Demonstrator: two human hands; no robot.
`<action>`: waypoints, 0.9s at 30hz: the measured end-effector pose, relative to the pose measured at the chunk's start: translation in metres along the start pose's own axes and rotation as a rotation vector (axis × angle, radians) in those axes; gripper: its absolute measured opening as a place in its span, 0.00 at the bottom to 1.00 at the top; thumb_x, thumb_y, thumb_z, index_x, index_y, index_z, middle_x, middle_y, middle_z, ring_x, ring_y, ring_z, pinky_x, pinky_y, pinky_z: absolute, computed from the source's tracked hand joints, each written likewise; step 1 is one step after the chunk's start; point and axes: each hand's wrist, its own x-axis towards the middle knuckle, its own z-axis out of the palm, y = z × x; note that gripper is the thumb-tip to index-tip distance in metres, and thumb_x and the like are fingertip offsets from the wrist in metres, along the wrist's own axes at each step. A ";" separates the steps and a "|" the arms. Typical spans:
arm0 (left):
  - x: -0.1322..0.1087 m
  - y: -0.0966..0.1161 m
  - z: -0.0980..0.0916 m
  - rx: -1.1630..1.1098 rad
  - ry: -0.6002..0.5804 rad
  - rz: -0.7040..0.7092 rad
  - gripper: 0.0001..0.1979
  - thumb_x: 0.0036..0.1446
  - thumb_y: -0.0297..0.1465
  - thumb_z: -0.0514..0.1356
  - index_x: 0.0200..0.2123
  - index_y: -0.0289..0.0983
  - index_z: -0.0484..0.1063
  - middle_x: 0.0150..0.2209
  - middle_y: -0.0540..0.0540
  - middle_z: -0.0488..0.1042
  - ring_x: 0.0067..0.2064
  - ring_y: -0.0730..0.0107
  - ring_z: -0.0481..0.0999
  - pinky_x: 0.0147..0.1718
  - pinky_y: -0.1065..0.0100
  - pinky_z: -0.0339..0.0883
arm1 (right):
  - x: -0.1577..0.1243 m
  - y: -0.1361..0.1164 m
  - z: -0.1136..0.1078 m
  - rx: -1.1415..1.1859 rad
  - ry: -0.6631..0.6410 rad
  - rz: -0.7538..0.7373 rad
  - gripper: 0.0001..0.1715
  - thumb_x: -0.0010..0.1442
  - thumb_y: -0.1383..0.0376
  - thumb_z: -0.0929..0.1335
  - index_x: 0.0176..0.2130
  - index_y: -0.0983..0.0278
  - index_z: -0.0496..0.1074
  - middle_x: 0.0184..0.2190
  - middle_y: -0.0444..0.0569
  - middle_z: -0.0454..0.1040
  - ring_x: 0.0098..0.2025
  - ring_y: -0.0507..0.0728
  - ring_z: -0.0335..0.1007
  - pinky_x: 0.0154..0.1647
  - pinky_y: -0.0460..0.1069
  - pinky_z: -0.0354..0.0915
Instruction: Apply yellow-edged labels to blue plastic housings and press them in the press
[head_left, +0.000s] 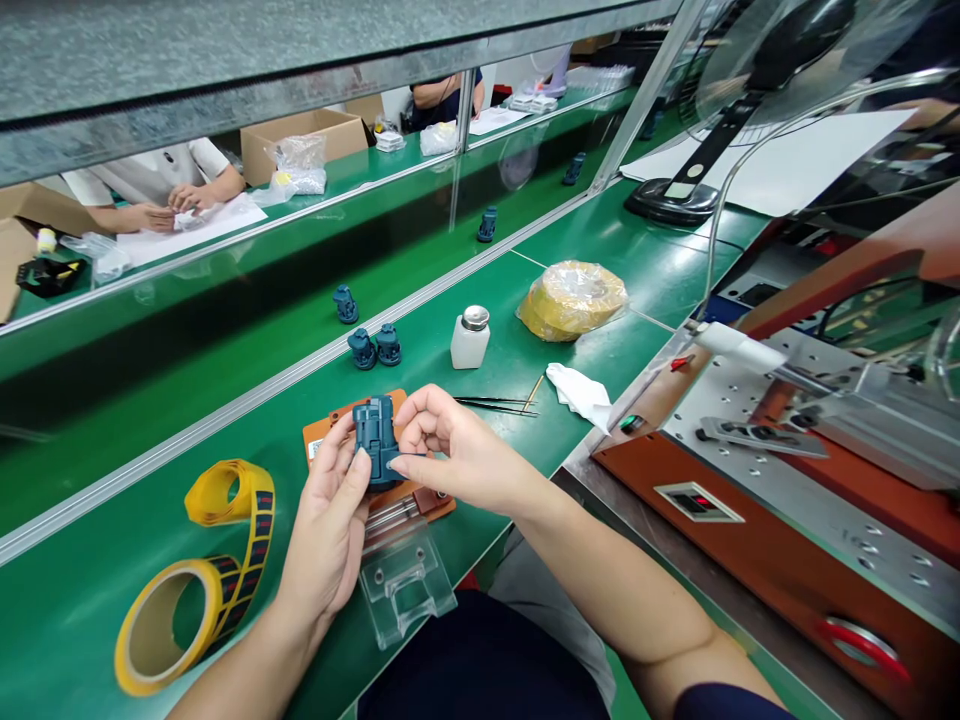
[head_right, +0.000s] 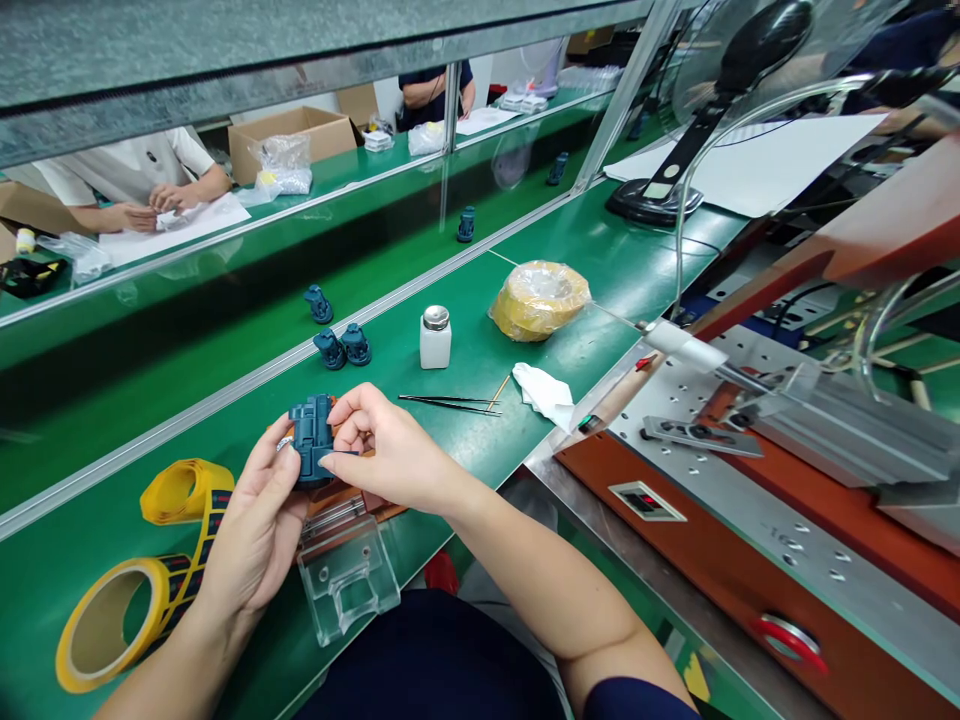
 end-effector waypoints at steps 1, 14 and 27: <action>0.000 0.000 0.000 0.002 0.001 0.002 0.24 0.60 0.39 0.67 0.59 0.51 0.71 0.64 0.46 0.71 0.67 0.55 0.67 0.66 0.55 0.60 | 0.000 0.000 0.000 0.000 0.001 0.001 0.21 0.55 0.62 0.75 0.41 0.60 0.62 0.30 0.39 0.67 0.32 0.51 0.64 0.35 0.49 0.62; 0.000 -0.005 -0.002 0.072 -0.031 0.085 0.32 0.54 0.32 0.72 0.61 0.49 0.69 0.64 0.45 0.70 0.67 0.54 0.66 0.64 0.58 0.64 | 0.000 -0.002 0.001 -0.070 -0.004 -0.012 0.19 0.55 0.67 0.72 0.43 0.60 0.61 0.29 0.38 0.68 0.31 0.50 0.65 0.34 0.47 0.64; 0.008 -0.002 -0.004 -0.083 0.067 0.112 0.32 0.54 0.35 0.72 0.61 0.47 0.70 0.62 0.42 0.73 0.64 0.52 0.70 0.62 0.54 0.67 | -0.008 0.007 -0.010 -0.386 0.372 -0.284 0.11 0.63 0.58 0.71 0.44 0.60 0.71 0.46 0.51 0.70 0.51 0.59 0.70 0.54 0.56 0.68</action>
